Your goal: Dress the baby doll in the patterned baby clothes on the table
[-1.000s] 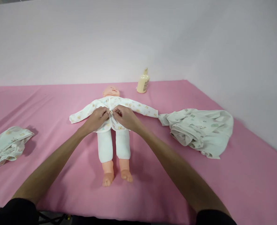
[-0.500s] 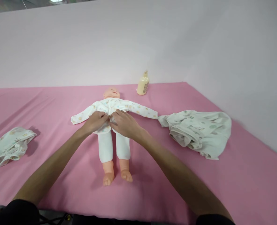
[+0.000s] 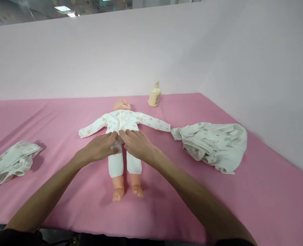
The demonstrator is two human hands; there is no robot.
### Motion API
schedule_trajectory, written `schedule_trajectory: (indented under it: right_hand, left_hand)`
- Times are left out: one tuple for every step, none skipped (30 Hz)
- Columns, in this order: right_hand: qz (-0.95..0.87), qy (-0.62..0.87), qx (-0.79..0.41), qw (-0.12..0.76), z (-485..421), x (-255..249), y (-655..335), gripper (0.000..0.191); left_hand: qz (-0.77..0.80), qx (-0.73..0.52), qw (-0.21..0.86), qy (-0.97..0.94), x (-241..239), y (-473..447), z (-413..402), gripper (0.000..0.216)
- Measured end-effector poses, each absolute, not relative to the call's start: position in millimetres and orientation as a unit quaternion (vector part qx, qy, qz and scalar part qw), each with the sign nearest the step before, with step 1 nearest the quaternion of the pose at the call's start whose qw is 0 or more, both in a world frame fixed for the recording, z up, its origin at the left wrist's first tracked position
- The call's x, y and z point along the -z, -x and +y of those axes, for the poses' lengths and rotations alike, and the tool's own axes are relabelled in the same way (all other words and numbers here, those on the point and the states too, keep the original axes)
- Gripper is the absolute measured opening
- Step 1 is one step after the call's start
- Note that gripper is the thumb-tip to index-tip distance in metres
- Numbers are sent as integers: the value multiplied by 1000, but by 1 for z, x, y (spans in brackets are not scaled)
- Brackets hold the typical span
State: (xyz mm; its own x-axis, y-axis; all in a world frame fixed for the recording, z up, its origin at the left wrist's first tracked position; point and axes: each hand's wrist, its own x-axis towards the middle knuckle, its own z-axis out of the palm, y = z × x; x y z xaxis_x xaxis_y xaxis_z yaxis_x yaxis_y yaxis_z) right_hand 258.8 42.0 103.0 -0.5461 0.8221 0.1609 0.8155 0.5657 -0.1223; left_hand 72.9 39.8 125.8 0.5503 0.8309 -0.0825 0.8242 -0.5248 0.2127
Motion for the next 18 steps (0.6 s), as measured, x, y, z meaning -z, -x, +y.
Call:
schedule_trajectory:
  right_hand:
    - [-876, 468, -33, 112, 42, -104, -258, 26]
    - [-872, 469, -48, 127, 43, -104, -258, 24]
    - [-869, 469, -63, 145, 44, -104, -259, 23]
    - [-867, 465, -79, 163, 45, -104, -259, 23]
    - [-864, 460, -94, 182, 46, -104, -260, 25]
    - [-861, 454, -107, 201, 47, -104, -260, 27]
    - [-858, 451, -117, 218, 48, -103, -261, 29]
    - [-854, 449, -125, 233, 48, -103, -261, 31]
    - [-849, 448, -132, 246, 48, -103, -261, 32]
    - [-846, 447, -137, 255, 48, -104, -261, 32]
    - [-846, 444, -143, 259, 48, -104, -261, 32]
    - [-849, 438, -149, 256, 48, -105, -262, 32]
    - [-854, 430, -154, 248, 47, -105, -262, 31]
    - [-859, 426, -157, 236, 47, -106, -263, 30]
    - [-863, 426, -158, 222, 47, -107, -264, 30]
    - [-863, 433, -155, 208, 47, -107, -265, 31]
    - [-861, 446, -149, 195, 47, -108, -266, 34]
    - [-856, 464, -139, 181, 47, -110, -267, 38]
  left_hand:
    - [461, -6, 101, -881, -126, -75, 38, 12]
    - [451, 4, 92, -888, -126, -76, 38, 10]
    - [444, 13, 85, -892, -125, -77, 38, 9]
    - [441, 21, 80, -894, -124, -78, 38, 9]
    - [441, 26, 73, -894, -123, -79, 39, 11]
    - [444, 26, 64, -893, -122, -79, 40, 12]
    - [446, 24, 58, -893, -121, -79, 41, 12]
    - [446, 19, 54, -893, -120, -79, 42, 13]
    - [446, 14, 53, -894, -118, -79, 43, 13]
    - [450, 8, 53, -892, -116, -79, 45, 14]
    - [459, 2, 52, -887, -114, -80, 46, 16]
    - [474, -1, 50, -879, -112, -80, 47, 19]
    - [491, -3, 46, -870, -110, -80, 48, 20]
    - [506, -2, 40, -862, -109, -81, 49, 20]
    - [515, 0, 31, -857, -108, -81, 49, 19]
    - [519, 3, 18, -855, -108, -81, 49, 16]
    - [517, 7, 4, -856, -108, -81, 49, 13]
    - [511, 12, -9, -859, -108, -81, 49, 10]
